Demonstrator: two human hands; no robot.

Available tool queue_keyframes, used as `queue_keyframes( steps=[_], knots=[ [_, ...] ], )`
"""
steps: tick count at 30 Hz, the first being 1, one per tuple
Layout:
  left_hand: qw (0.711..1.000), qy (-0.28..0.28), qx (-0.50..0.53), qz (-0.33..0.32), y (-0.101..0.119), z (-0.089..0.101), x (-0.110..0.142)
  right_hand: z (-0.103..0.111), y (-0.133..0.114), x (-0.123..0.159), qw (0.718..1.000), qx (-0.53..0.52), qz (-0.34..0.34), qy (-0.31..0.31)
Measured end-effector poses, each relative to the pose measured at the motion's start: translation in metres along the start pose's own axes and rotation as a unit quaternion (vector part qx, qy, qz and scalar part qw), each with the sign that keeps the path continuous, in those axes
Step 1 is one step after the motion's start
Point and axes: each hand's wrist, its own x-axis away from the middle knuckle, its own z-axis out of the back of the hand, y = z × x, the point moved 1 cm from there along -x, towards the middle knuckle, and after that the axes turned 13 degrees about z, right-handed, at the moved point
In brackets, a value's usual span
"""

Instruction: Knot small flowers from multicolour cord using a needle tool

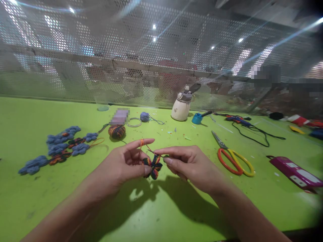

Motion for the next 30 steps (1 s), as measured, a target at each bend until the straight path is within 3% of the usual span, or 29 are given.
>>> queue_keyframes(
  steps=[7,15,22,30],
  knots=[
    [0.999,-0.021,0.037,-0.005,0.001,-0.003,0.003,-0.003,0.0,-0.001,0.999,-0.036,-0.003,-0.007],
    [1.0,-0.002,0.011,-0.005,0.001,-0.001,0.001,-0.003,-0.001,0.0,0.999,-0.03,0.01,0.007],
    [0.999,0.03,0.039,-0.005,0.003,-0.007,0.004,0.003,-0.003,0.003,1.0,0.005,0.02,0.004],
    [0.999,-0.001,0.046,0.003,0.0,-0.004,0.003,0.013,-0.012,0.007,0.994,0.089,0.051,-0.041]
  ],
)
